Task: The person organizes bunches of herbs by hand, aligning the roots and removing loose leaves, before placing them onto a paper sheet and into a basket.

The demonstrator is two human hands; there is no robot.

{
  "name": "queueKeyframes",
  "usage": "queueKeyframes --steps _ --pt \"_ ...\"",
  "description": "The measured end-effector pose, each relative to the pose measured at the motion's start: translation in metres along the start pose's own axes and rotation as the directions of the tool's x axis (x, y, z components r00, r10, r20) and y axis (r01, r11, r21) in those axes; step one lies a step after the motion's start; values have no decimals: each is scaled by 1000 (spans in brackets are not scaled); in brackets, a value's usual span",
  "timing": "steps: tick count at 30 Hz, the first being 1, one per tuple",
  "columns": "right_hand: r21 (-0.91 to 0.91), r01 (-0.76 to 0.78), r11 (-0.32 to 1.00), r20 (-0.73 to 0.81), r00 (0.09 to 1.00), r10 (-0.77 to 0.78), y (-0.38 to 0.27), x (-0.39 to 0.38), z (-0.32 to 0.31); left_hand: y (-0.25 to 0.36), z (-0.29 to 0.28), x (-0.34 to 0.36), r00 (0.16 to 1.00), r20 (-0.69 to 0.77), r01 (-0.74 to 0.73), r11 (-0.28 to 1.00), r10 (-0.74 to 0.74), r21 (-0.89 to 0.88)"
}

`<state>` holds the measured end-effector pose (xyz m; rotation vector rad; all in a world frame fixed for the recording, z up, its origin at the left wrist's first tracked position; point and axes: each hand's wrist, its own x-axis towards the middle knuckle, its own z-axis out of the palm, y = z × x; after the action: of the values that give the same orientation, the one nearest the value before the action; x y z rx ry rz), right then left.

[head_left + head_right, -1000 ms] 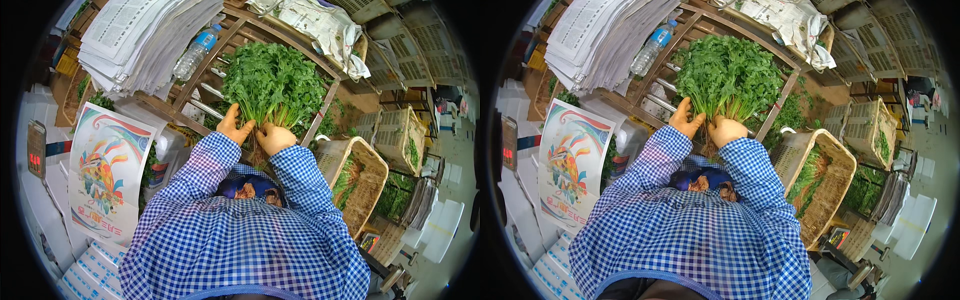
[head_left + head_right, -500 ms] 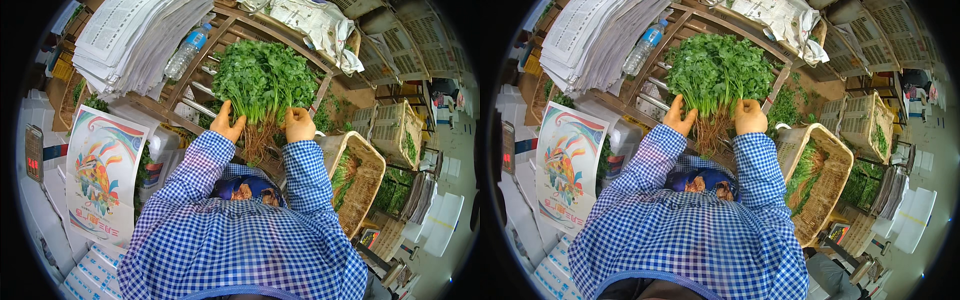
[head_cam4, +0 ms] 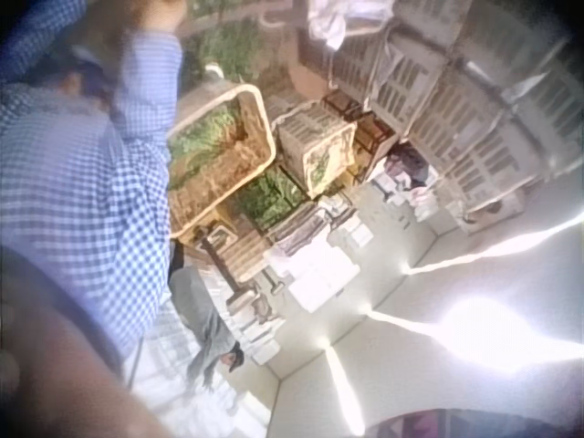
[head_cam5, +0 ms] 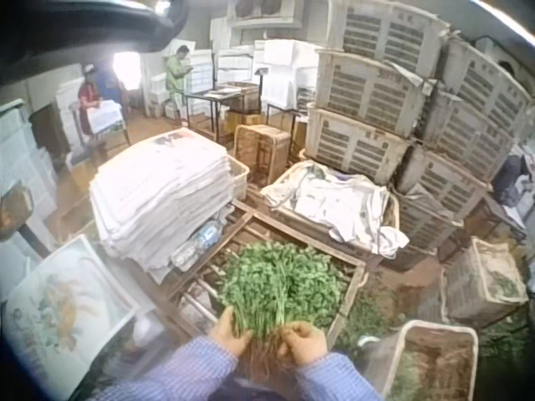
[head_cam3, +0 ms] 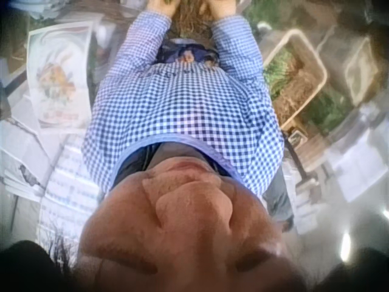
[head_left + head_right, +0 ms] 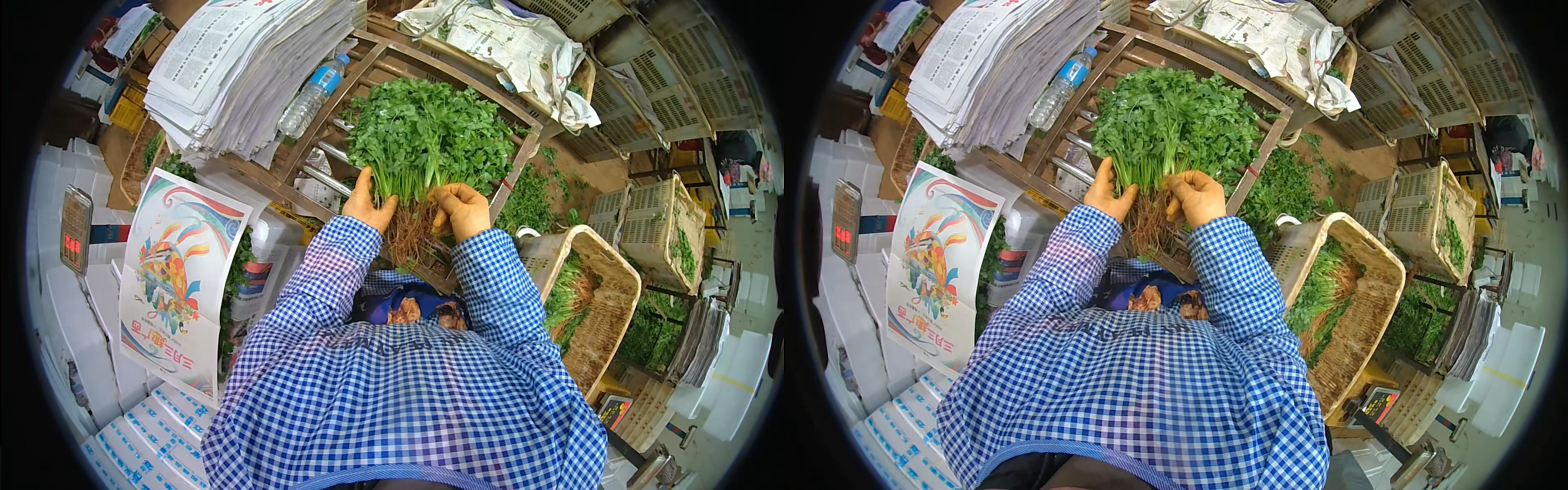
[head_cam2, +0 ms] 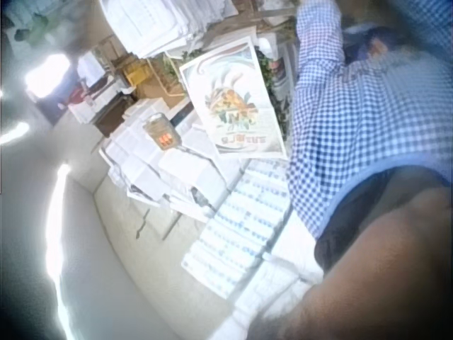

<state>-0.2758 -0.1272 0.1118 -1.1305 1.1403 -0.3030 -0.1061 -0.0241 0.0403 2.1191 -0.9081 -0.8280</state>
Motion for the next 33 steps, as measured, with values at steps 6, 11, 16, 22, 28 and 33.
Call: queueKeyframes --steps 6,11,16,22,28,33 --pt "24 -109 994 -66 992 110 21 11 -17 28 -19 -9 986 94 140 990 -137 -32" --pt "96 -78 992 -84 993 86 10 -3 -30 15 -18 -33 960 -279 -39 998 25 -46" --pt "37 -87 996 11 996 87 -4 -2 -33 68 -15 -7 622 135 -761 554 772 338" --pt "650 433 625 -142 876 -460 -48 -26 -108 12 -8 46 622 233 -762 509 748 400" --pt "229 196 954 -313 942 -118 -51 -15 -86 16 -3 47 592 118 -784 535 797 316" --pt "-835 73 545 -42 980 -197 1 28 5 8 -7 47 602 73 -765 547 795 341"
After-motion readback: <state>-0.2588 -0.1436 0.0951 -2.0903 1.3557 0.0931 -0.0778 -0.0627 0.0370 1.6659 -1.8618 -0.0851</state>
